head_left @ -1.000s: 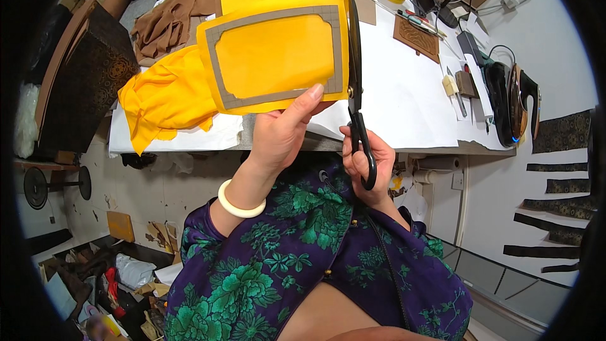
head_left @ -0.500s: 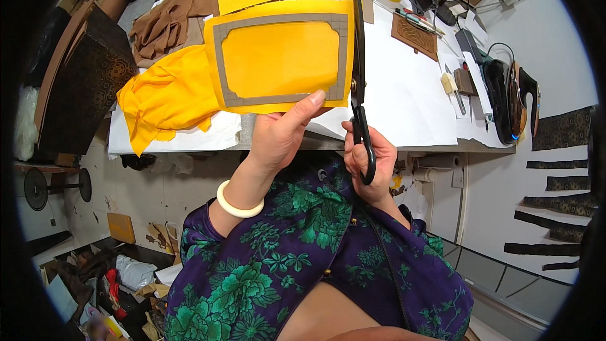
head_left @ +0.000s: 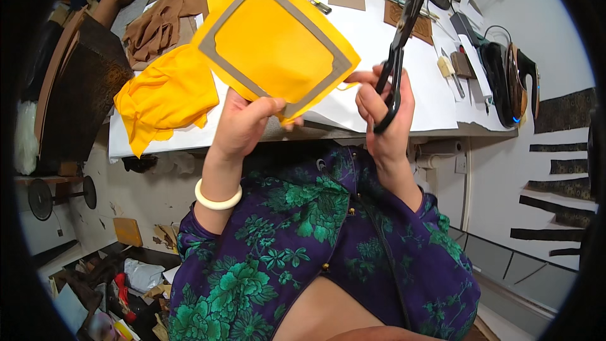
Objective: The person applies adhesive to a rectangular frame, places it on a yellow fabric, and uses an iron to press it. They then use scissors to cut the fabric around the frame, trim the edges, and iron the cut piece. Finally, they use a pen to mark the fabric.
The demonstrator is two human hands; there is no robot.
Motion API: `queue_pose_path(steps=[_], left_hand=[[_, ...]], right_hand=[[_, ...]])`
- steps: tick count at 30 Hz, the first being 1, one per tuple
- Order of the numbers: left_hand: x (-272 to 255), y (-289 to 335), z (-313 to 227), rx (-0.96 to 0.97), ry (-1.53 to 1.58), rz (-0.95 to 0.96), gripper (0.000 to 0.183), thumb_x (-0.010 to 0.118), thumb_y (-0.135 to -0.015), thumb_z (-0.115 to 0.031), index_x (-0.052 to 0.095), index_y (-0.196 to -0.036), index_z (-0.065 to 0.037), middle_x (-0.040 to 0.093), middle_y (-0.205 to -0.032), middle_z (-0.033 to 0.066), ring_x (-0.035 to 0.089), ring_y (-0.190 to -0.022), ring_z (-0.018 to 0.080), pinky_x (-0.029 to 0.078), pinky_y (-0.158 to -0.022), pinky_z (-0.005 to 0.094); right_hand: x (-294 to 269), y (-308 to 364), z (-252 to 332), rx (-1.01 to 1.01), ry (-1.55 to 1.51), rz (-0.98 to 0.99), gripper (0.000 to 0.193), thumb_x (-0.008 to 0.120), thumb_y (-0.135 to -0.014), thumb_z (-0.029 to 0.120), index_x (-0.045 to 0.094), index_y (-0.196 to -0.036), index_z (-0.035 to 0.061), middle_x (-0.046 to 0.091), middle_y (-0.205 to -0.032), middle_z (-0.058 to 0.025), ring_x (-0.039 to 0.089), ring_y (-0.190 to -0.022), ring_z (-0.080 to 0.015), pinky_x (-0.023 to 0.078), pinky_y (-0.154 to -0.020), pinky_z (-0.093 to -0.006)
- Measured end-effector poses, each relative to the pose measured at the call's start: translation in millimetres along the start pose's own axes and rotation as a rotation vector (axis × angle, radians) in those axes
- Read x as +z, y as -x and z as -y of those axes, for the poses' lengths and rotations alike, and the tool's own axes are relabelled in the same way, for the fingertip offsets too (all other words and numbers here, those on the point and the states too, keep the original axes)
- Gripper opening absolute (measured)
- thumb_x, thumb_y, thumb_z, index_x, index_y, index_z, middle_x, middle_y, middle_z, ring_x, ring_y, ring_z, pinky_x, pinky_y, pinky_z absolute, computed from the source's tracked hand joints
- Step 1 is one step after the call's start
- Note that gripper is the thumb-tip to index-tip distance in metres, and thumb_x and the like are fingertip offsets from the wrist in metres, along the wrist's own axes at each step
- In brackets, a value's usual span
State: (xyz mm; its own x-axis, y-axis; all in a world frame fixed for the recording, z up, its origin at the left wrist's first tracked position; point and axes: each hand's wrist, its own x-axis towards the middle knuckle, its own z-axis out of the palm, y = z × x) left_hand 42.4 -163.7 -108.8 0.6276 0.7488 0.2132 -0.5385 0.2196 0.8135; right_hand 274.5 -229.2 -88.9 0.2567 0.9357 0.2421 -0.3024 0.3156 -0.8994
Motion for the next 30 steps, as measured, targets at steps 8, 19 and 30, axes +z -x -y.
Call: queue_pose_path(steps=[8, 19, 30], left_hand=[[11, 12, -22, 0.016, -0.099, -0.262, 0.044, 0.064, -0.084, -0.005, 0.059, -0.127, 0.0, 0.07, -0.106, 0.0116, 0.067, -0.083, 0.0209, 0.053, -0.07, 0.0321], [44, -14, 53, 0.276, 0.049, -0.346, 0.031, 0.061, -0.103, -0.016, 0.06, -0.134, -0.008, 0.066, -0.13, 0.0074, 0.061, -0.12, 0.02, 0.045, -0.104, 0.0408], [36, -40, -3, 0.428, -0.011, -0.514, 0.033, 0.06, -0.104, -0.019, 0.061, -0.133, -0.003, 0.07, -0.125, 0.0134, 0.066, -0.118, 0.0257, 0.05, -0.105, 0.0434]], right_hand=[[23, -1, -14, 0.108, -0.163, -0.066, 0.051, 0.081, -0.082, -0.005, 0.045, -0.118, 0.0017, 0.066, -0.098, -0.0067, 0.062, -0.078, -0.0072, 0.054, -0.077, -0.0225], [47, 11, -42, -0.006, -0.146, -0.108, 0.049, 0.077, -0.087, -0.005, 0.04, -0.12, 0.003, 0.064, -0.101, -0.0071, 0.06, -0.078, -0.0061, 0.052, -0.073, -0.0212], [-11, 56, -38, 0.256, -0.069, 0.177, 0.048, 0.073, -0.09, 0.006, 0.057, -0.132, -0.0113, 0.06, -0.095, -0.0011, 0.055, -0.081, -0.005, 0.044, -0.071, -0.0179]])
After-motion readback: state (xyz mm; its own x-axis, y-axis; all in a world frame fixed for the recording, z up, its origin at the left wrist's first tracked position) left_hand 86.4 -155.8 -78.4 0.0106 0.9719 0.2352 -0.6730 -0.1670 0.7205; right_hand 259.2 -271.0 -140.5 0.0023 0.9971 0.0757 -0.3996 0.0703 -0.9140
